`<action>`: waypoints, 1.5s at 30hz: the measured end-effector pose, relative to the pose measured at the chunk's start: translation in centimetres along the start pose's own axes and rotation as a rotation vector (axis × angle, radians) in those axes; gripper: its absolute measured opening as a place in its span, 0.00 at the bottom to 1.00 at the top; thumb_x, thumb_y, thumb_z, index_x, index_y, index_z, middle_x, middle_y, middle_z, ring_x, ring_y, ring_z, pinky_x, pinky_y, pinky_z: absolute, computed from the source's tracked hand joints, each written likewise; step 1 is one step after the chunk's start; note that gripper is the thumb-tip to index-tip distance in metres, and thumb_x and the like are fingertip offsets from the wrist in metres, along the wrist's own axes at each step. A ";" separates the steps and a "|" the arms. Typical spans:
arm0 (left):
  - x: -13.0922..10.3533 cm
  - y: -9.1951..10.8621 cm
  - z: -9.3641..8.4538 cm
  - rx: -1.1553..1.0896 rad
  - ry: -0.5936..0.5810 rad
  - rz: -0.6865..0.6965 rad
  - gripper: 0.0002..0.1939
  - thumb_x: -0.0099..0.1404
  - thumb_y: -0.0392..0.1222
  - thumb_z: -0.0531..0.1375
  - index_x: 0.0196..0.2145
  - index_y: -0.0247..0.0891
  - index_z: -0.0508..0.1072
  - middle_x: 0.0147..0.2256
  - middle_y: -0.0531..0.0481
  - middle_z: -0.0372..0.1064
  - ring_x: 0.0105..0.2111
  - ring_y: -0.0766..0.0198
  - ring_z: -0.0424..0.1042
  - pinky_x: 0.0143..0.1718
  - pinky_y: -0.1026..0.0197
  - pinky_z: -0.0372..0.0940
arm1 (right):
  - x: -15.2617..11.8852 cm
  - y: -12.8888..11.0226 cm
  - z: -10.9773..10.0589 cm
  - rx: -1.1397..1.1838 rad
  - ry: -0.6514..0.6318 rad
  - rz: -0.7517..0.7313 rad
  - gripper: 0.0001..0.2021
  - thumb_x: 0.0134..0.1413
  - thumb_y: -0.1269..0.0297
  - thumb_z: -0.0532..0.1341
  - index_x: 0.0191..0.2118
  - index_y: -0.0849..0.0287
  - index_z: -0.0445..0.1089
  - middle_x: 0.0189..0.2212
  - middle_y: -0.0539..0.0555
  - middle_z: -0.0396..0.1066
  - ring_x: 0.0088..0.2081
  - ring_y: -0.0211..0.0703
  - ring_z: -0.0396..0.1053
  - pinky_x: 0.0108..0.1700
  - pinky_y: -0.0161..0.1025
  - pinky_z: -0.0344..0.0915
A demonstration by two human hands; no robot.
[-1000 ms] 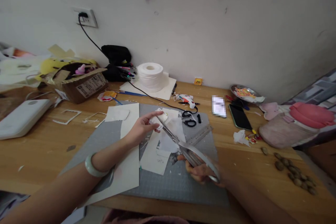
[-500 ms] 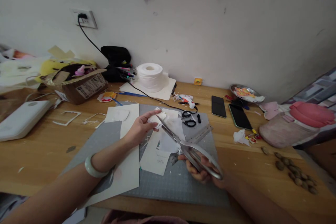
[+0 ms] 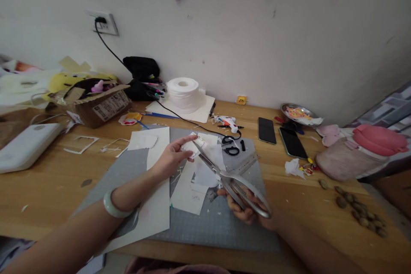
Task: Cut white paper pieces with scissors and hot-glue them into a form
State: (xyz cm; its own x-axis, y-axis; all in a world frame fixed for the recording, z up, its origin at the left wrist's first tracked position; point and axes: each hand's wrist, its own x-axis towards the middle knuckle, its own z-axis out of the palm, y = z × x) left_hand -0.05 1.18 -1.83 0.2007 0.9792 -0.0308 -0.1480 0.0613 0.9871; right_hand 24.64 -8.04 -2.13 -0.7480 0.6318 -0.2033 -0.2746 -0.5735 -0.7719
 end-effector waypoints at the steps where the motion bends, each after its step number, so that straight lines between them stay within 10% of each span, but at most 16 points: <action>1: 0.0 0.0 0.0 0.006 -0.002 -0.001 0.23 0.49 0.34 0.63 0.45 0.42 0.71 0.53 0.48 0.63 0.31 0.68 0.68 0.28 0.67 0.65 | 0.0 0.0 0.0 -0.002 0.004 0.000 0.28 0.40 0.44 0.62 0.45 0.58 0.67 0.24 0.46 0.55 0.17 0.25 0.43 0.16 0.26 0.38; 13: -0.2 0.6 0.4 0.080 0.018 0.007 0.23 0.50 0.35 0.61 0.46 0.40 0.70 0.51 0.47 0.65 0.36 0.64 0.69 0.28 0.66 0.65 | 0.0 -0.3 0.5 -0.066 0.049 0.028 0.26 0.40 0.43 0.62 0.42 0.57 0.68 0.24 0.45 0.55 0.17 0.24 0.42 0.16 0.27 0.38; 25: -0.2 0.9 0.5 0.210 0.095 0.054 0.18 0.51 0.38 0.61 0.42 0.42 0.72 0.48 0.48 0.69 0.50 0.56 0.63 0.51 0.57 0.56 | 0.0 -0.4 0.5 -0.033 0.028 0.030 0.25 0.40 0.45 0.63 0.42 0.56 0.69 0.23 0.45 0.54 0.17 0.23 0.43 0.16 0.26 0.37; 45: -0.4 1.4 0.8 0.338 0.106 0.081 0.18 0.51 0.39 0.61 0.42 0.42 0.72 0.48 0.49 0.70 0.50 0.56 0.64 0.50 0.57 0.57 | 0.0 -0.2 0.2 -0.079 0.083 0.069 0.22 0.42 0.56 0.65 0.45 0.57 0.67 0.23 0.44 0.54 0.16 0.23 0.46 0.16 0.26 0.39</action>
State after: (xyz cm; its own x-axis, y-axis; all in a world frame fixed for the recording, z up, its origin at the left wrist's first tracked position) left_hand 0.46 0.68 -0.29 0.0975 0.9939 0.0511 0.1723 -0.0674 0.9827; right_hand 24.59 -8.04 -1.90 -0.7104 0.6348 -0.3040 -0.1730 -0.5761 -0.7988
